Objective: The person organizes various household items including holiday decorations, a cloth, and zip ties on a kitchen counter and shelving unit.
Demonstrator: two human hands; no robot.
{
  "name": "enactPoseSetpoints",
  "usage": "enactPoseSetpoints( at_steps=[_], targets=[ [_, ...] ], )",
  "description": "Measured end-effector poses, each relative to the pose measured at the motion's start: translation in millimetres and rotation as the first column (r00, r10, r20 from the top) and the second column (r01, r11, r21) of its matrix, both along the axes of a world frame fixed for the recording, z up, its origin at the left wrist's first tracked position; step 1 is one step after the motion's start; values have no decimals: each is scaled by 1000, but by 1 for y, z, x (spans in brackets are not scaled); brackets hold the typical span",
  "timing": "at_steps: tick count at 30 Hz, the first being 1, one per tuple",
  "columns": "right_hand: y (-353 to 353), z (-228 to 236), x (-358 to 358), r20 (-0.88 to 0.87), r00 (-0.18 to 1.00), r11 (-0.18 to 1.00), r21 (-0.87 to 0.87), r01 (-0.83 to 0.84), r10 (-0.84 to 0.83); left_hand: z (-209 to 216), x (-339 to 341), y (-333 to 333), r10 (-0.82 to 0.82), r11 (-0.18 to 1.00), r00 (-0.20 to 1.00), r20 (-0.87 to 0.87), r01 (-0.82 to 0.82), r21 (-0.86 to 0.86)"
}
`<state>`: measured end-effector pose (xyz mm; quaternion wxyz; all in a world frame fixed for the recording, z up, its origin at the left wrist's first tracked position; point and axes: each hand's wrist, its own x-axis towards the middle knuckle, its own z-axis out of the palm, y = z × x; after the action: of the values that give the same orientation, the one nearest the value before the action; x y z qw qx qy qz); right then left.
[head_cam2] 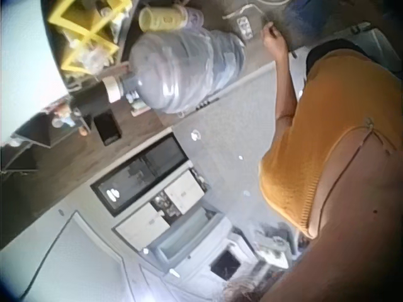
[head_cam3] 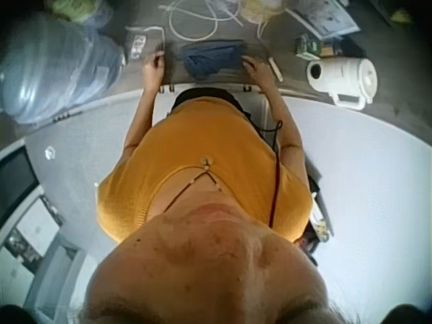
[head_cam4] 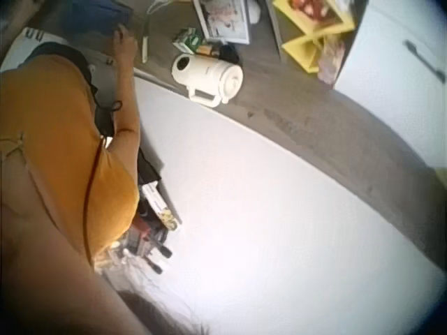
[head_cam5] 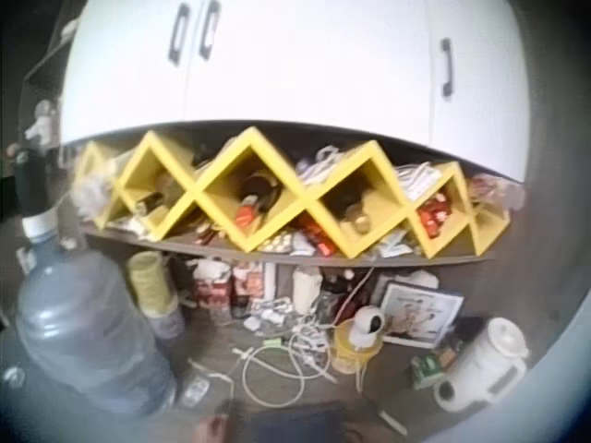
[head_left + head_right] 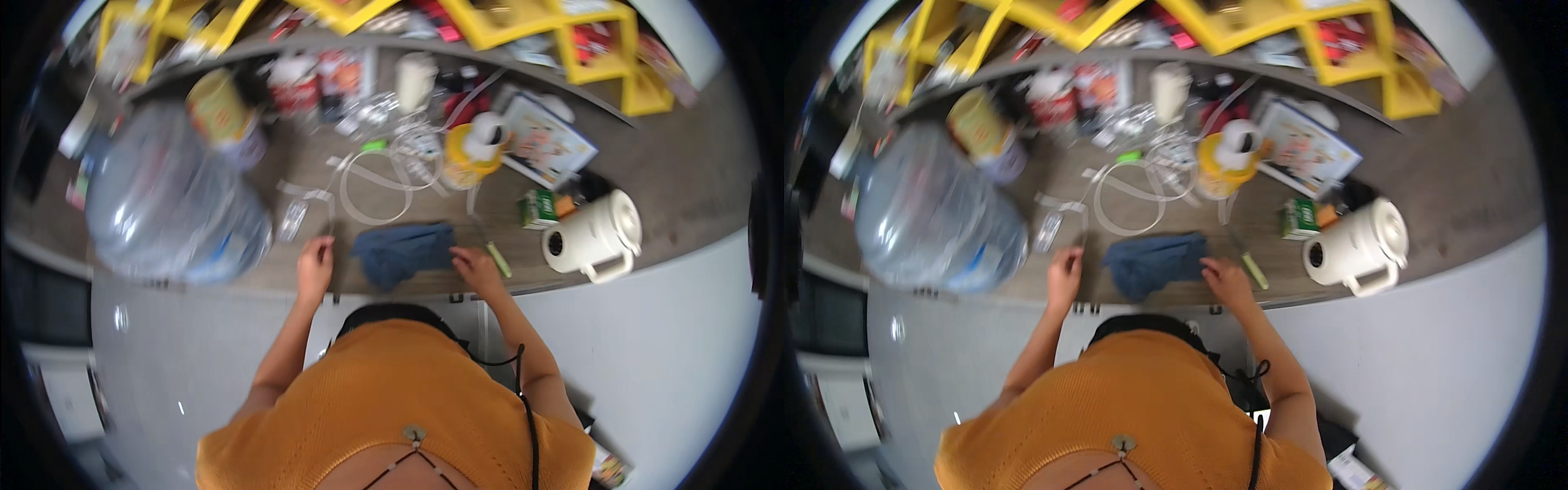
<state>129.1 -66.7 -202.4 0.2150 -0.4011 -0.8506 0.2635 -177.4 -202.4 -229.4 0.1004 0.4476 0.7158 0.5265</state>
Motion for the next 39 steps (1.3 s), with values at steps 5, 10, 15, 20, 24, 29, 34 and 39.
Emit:
enactPoseSetpoints(
  at_steps=[5,10,15,20,24,29,34,39],
  targets=[
    [-6,11,-46,87,973,976,27,-217,214,-6,-18,-26,161,974,987,-4,-159,-159],
    [-12,38,-98,221,888,868,216,-447,402,-7,-38,-34,178,954,945,-272,-234,-187],
    [-1,17,-121,316,818,804,212,-555,481,-6,-56,-9,157,942,934,-322,-239,-235],
    [15,-7,-118,350,868,887,170,-429,352,-14,-82,24,169,868,915,-367,-315,-384],
    [23,-9,-106,384,896,954,104,-282,223,-8,-89,44,141,758,917,-374,-343,-554],
    [33,8,-103,374,882,957,-70,-282,287,-8,-101,55,129,716,936,-328,-317,-622],
    [44,36,-151,296,878,920,-6,-391,375,2,-100,50,138,730,936,-323,-316,-606],
    [56,18,-216,244,878,905,2,-425,412,7,-88,43,188,833,942,-279,-304,-463]
  ],
)
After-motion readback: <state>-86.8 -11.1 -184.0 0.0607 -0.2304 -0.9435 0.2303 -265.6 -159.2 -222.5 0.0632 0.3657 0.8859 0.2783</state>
